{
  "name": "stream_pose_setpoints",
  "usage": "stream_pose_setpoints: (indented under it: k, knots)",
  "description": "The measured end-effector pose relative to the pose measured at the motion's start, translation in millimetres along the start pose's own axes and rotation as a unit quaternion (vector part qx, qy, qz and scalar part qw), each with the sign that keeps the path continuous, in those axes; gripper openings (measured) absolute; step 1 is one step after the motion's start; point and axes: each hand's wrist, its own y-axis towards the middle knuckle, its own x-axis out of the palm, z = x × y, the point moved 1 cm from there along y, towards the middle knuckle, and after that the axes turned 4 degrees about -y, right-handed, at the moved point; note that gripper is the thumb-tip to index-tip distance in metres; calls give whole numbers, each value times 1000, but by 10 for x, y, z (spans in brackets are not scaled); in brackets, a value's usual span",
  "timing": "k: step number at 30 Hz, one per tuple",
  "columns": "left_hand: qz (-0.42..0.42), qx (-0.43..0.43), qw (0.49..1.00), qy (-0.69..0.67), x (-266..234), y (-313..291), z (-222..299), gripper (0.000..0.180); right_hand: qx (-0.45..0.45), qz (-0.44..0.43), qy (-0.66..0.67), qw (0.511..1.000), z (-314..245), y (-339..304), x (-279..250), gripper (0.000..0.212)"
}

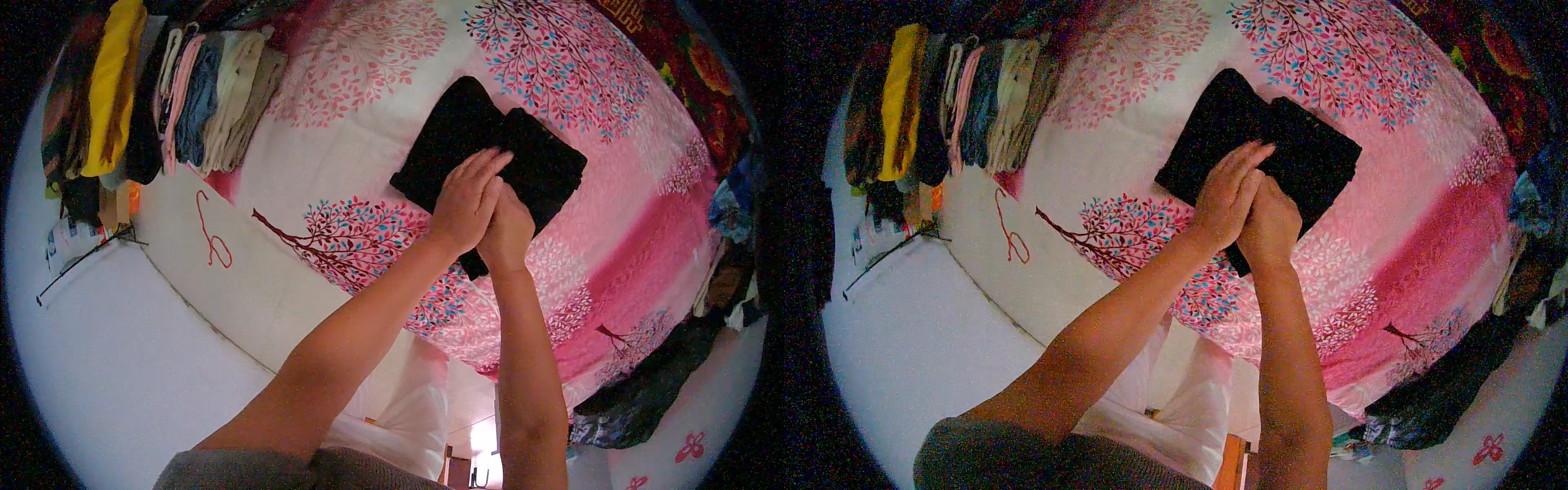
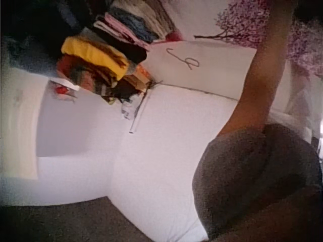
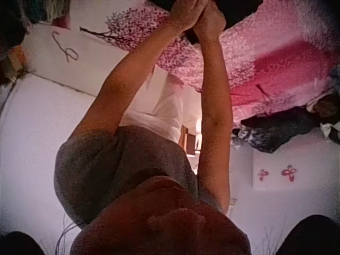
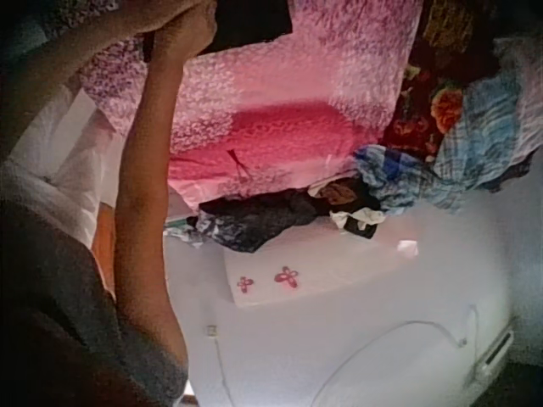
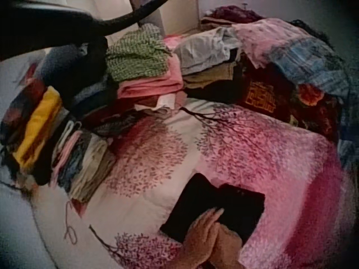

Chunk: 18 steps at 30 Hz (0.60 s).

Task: The person folds a pair of black pants on a bed. They lay the pants flat, fold each leg inward, then fold the garment in half and again to create a compact rectangle. The folded pants remain on the bed at the end.

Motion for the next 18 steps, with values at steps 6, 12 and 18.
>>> stream_pose_setpoints:
  k: [6,12,18]
  knots:
    - [9,-36,999,-26,-73,-47,-212,36,70,187,105,974,22,-206,-305,32]
    - [18,-47,998,-41,-9,-17,-255,34,293,133,331,887,228,-159,-308,62]
    - [48,-53,997,39,-129,57,-360,35,270,120,159,942,-72,-16,-166,76]
